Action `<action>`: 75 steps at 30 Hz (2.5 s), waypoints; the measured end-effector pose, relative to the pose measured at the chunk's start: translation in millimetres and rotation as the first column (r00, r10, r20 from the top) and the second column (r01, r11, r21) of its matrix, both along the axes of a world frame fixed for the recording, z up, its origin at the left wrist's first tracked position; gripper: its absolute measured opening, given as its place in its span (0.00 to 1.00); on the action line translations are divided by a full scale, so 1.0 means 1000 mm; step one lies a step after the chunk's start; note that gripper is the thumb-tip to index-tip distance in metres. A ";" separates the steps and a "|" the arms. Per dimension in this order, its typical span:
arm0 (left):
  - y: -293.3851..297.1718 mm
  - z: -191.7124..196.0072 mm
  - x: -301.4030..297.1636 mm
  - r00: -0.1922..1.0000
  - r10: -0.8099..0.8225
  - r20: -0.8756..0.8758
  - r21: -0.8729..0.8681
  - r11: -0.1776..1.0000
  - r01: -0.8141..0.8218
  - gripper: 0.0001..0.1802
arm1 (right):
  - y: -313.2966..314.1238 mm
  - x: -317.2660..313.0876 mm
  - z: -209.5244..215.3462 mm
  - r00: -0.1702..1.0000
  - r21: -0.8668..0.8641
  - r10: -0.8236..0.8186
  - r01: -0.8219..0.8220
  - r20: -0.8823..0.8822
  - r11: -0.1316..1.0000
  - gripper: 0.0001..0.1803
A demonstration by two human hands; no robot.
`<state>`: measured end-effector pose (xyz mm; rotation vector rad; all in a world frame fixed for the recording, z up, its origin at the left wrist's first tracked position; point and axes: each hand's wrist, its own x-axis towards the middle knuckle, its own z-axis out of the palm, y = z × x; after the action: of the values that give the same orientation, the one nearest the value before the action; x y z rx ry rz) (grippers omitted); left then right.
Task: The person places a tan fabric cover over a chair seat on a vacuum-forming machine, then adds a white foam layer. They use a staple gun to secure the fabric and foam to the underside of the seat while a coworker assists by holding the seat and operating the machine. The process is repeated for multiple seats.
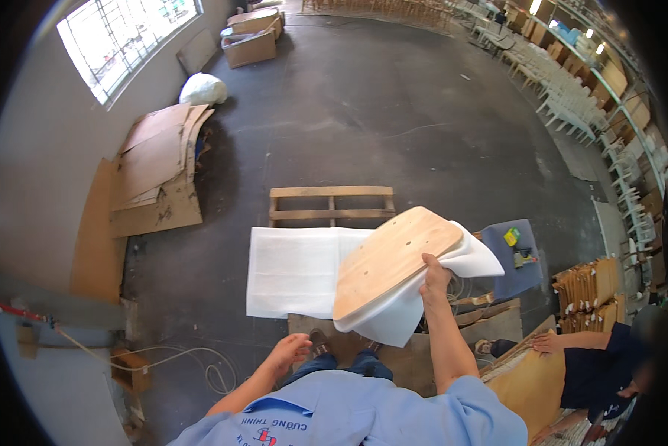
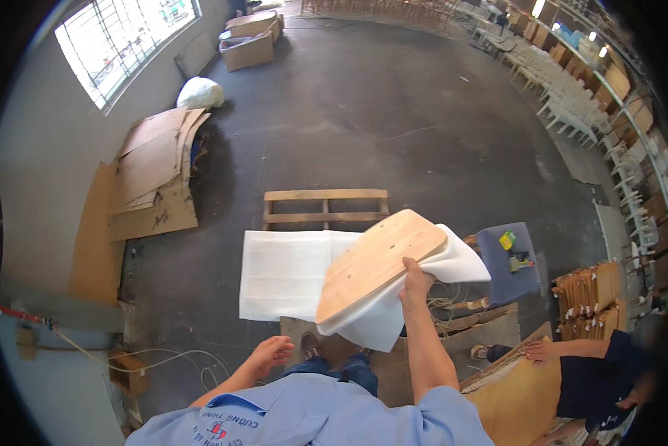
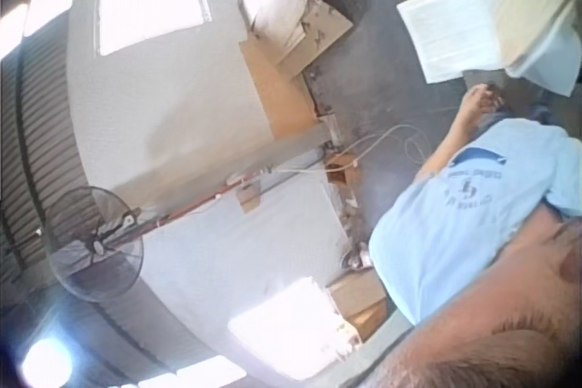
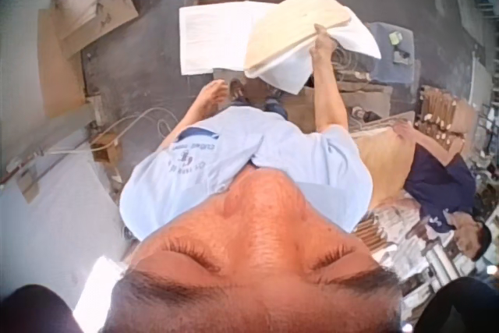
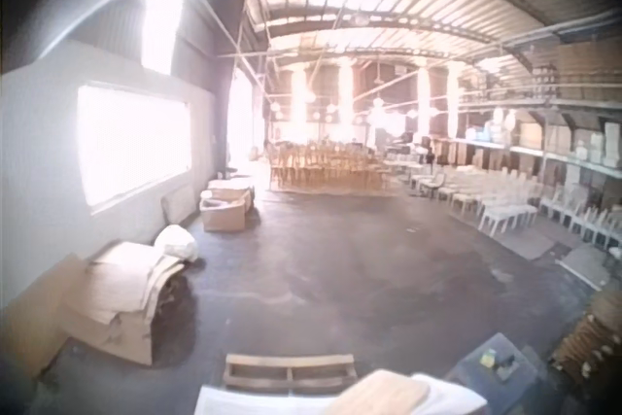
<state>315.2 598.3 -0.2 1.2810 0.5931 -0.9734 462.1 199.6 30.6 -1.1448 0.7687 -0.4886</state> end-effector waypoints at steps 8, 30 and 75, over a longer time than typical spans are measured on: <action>-0.080 -0.028 0.151 0.935 0.344 -0.090 -0.751 0.593 -0.290 0.51 | -0.049 -0.050 0.146 0.960 0.296 0.014 -0.100 0.281 0.950 0.33; -0.199 0.171 0.127 0.987 0.060 0.152 -0.608 0.793 0.045 0.43 | -0.143 -0.200 0.168 0.831 0.095 0.031 -0.100 0.555 0.991 0.42; -0.445 0.230 0.019 0.521 -0.755 0.397 -0.442 0.340 0.830 0.39 | -0.100 -0.689 0.147 0.684 0.339 -0.695 0.614 0.221 0.713 0.28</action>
<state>334.5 153.4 230.1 0.9928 -0.5582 -1.7157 -227.3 99.7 177.6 -0.4926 0.9033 -1.1432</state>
